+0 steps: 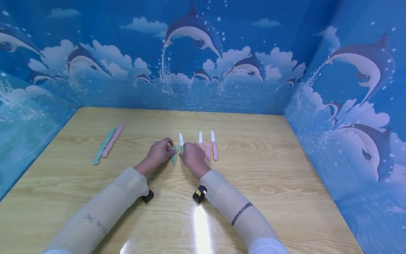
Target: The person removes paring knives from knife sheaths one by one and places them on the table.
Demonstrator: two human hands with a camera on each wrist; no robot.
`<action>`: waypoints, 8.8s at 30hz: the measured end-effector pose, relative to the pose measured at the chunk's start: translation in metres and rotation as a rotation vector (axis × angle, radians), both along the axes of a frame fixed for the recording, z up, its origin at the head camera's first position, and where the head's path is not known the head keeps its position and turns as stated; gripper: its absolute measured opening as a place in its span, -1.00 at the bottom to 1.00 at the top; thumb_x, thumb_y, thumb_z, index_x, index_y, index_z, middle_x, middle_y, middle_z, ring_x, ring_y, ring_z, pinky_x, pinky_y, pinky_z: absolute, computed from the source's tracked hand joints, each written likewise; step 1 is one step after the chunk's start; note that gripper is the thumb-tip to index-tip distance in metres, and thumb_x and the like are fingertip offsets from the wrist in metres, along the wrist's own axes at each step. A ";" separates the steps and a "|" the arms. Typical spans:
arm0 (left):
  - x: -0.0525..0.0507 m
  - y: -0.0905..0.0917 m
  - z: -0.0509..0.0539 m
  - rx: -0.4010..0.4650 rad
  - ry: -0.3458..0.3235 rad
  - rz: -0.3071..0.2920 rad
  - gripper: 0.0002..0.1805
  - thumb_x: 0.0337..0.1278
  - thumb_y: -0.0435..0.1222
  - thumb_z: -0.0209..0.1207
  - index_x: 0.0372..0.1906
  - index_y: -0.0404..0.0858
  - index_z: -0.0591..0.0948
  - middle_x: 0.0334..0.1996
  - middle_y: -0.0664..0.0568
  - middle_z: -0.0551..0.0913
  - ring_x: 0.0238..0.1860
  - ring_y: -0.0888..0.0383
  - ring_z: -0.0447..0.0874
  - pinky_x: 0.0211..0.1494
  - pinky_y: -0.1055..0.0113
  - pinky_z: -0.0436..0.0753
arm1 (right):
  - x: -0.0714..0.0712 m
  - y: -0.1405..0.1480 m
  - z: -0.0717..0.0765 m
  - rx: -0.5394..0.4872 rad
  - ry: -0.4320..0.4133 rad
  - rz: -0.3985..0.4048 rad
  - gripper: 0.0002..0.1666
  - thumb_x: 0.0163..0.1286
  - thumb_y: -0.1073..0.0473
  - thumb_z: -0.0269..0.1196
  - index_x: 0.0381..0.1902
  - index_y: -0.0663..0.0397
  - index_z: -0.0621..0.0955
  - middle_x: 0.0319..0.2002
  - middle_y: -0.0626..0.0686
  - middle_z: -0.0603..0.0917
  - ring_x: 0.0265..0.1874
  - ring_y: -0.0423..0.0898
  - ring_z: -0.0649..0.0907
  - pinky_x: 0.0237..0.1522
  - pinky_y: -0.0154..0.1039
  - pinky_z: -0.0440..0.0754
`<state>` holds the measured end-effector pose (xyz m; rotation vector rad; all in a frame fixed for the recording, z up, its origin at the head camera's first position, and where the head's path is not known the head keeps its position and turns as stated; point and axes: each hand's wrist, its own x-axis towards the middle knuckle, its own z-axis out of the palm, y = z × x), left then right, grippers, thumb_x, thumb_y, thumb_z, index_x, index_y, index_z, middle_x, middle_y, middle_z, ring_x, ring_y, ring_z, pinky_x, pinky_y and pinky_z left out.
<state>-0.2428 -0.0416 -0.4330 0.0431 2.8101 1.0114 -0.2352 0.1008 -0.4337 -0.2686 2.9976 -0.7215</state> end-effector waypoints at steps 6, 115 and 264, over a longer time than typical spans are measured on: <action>0.000 0.000 -0.001 -0.070 0.005 -0.037 -0.62 0.23 -0.32 0.25 0.13 -0.28 0.50 -0.38 -0.03 0.64 -0.45 0.14 0.59 -0.43 0.40 0.60 | 0.000 -0.003 -0.001 0.014 0.017 0.035 -0.60 0.26 0.15 0.36 0.02 0.23 0.63 -0.31 0.12 0.73 -0.40 0.00 0.68 -0.35 -0.14 0.69; 0.014 -0.165 0.014 -0.534 0.124 0.151 -0.55 0.30 -0.22 0.15 0.06 -0.53 0.44 -0.15 -0.46 0.48 -0.09 -0.38 0.44 -0.01 -0.27 0.35 | -0.055 -0.141 0.024 0.158 0.141 0.324 -0.75 0.39 0.17 0.24 -0.02 0.10 0.65 -0.09 0.01 0.72 -0.10 -0.09 0.67 -0.05 -0.26 0.63; 0.058 -0.004 0.014 0.854 -0.232 -0.011 -0.73 0.29 -0.29 0.20 -0.08 -0.45 0.65 -0.12 -0.27 0.70 -0.08 -0.05 0.72 0.02 0.21 0.69 | -0.003 0.005 0.043 -1.102 -0.459 0.001 -0.72 0.38 0.25 0.25 -0.03 0.35 0.60 -0.24 0.15 0.74 -0.26 -0.07 0.75 -0.02 -0.09 0.69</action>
